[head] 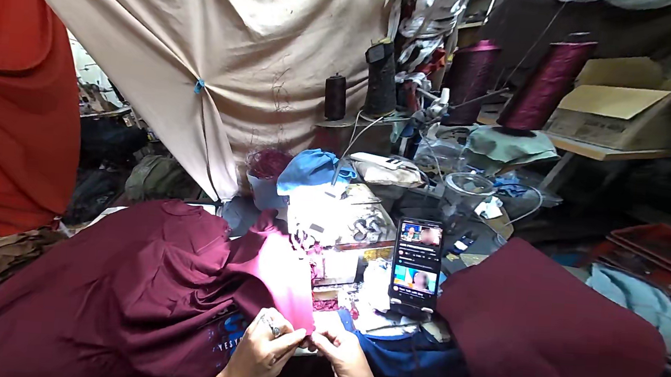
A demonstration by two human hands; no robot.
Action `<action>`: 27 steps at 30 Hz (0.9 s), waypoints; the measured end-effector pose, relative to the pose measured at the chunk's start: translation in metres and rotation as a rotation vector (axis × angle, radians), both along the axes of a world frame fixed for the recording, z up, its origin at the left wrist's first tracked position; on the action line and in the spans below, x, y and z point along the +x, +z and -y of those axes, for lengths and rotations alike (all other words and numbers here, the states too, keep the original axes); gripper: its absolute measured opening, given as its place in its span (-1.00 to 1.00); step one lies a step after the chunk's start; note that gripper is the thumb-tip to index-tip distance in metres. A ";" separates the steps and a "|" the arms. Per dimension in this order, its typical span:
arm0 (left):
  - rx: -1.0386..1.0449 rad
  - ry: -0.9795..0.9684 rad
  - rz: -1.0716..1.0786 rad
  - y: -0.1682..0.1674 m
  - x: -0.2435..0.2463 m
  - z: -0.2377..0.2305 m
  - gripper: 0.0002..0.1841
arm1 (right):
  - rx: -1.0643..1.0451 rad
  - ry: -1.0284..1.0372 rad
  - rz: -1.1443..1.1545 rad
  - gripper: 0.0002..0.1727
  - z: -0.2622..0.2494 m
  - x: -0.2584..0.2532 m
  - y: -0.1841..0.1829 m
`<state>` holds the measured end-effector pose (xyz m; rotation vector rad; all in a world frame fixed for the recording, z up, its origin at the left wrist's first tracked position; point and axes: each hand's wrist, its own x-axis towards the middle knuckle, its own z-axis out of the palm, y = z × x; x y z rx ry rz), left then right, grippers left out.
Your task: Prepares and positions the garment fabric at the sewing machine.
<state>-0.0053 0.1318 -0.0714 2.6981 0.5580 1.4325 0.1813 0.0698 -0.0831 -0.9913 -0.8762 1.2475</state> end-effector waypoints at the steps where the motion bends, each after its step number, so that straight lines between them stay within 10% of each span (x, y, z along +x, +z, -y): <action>1: 0.009 0.000 -0.003 0.000 0.000 0.000 -0.87 | -0.003 -0.004 0.000 -0.89 0.000 0.000 0.000; 24: 0.243 -0.045 -0.059 0.000 0.001 -0.010 -0.84 | -0.006 -0.048 0.088 -0.87 0.000 0.001 0.014; 27: 0.271 0.164 -0.104 0.005 0.000 -0.016 -0.43 | 0.015 -0.055 0.072 -0.88 0.000 0.000 0.014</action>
